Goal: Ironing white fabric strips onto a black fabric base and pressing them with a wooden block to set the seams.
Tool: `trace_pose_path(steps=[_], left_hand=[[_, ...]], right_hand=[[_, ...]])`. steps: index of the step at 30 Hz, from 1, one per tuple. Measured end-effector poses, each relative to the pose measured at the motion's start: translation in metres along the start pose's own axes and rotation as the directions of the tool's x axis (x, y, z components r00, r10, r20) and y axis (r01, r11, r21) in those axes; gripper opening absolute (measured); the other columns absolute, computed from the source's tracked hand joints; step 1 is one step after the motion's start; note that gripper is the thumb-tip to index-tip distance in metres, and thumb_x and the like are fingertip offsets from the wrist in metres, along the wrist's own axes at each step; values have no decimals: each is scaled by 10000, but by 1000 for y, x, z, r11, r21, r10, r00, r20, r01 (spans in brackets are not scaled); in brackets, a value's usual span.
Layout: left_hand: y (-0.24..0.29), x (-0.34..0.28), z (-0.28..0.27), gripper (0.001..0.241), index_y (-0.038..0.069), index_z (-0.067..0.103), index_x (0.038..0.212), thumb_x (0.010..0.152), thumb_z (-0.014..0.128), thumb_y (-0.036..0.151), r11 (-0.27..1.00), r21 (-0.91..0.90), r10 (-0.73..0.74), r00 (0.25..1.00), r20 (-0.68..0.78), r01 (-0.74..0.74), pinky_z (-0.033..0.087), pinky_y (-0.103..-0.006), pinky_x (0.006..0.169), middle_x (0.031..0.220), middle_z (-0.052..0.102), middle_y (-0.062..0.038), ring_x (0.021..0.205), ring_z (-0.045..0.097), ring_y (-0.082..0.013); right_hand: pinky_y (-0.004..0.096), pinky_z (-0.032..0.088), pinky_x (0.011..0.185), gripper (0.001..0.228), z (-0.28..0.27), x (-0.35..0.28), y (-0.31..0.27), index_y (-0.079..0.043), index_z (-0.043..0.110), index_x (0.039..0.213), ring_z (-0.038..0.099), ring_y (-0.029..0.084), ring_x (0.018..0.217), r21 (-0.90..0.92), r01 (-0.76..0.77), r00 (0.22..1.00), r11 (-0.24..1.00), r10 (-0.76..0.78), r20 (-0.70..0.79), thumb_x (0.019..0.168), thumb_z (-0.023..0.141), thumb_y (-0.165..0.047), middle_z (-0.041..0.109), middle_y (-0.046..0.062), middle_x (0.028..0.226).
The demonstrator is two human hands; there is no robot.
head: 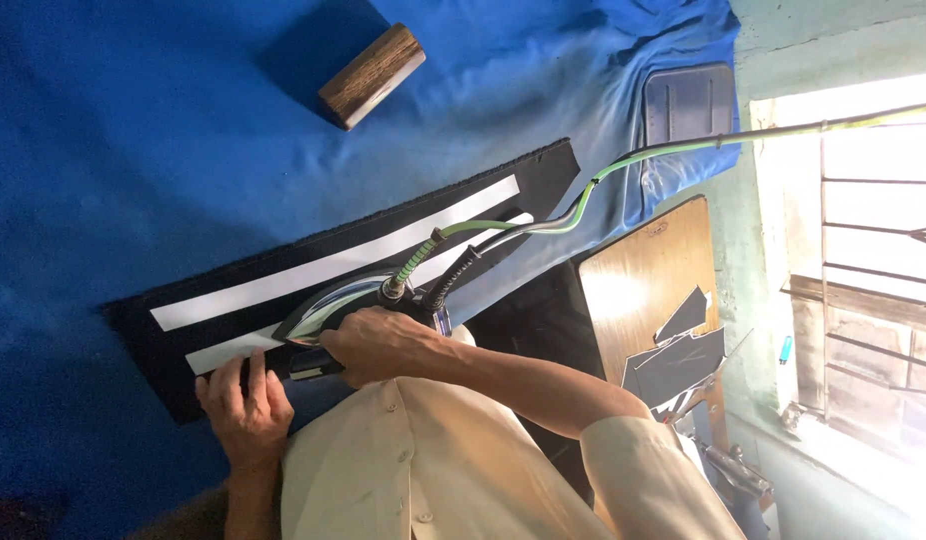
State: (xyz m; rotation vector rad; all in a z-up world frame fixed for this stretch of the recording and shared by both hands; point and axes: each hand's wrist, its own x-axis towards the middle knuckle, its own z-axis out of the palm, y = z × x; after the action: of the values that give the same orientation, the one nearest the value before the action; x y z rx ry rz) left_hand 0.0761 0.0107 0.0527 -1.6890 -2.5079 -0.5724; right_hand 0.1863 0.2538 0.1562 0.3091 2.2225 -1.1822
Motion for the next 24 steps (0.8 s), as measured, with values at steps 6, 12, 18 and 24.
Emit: trace_pose_path(steps=[6,12,18,24], left_hand=[[-14,-24,8,330,2,796,1294,992,698,90,993,91,-82,996,23,80,329,-556,1259,1319,572,-201,1298,546,-347],[-9,-16,9,274,22,799,1252,1016,672,80,991,103,-83,996,-22,85,390,-550,1207,1291,554,-179,1207,600,-342],[-18,-26,23,342,118,714,1320,1006,597,187,988,131,-73,996,-44,78,375,-572,1164,1350,497,-166,1261,527,-339],[-22,-26,27,359,223,693,1307,956,621,207,985,107,-116,977,-180,136,359,-547,1139,1308,512,-107,1235,541,-298]], right_hand=[[270,476,474,251,0,0,-1,25,670,1043,625,204,554,-11,11,999,1000,-12,-37,883,720,-162,608,87,675],[308,440,450,200,-3,-3,-3,18,627,964,556,211,530,-12,-21,1000,1000,21,-13,892,674,-163,568,78,652],[348,524,537,184,-17,-5,-18,-11,666,974,665,263,635,-23,-61,997,998,62,47,861,676,-156,650,120,707],[477,615,732,256,-15,5,-26,-25,691,986,760,380,846,-125,-132,987,983,142,76,856,679,-245,726,197,805]])
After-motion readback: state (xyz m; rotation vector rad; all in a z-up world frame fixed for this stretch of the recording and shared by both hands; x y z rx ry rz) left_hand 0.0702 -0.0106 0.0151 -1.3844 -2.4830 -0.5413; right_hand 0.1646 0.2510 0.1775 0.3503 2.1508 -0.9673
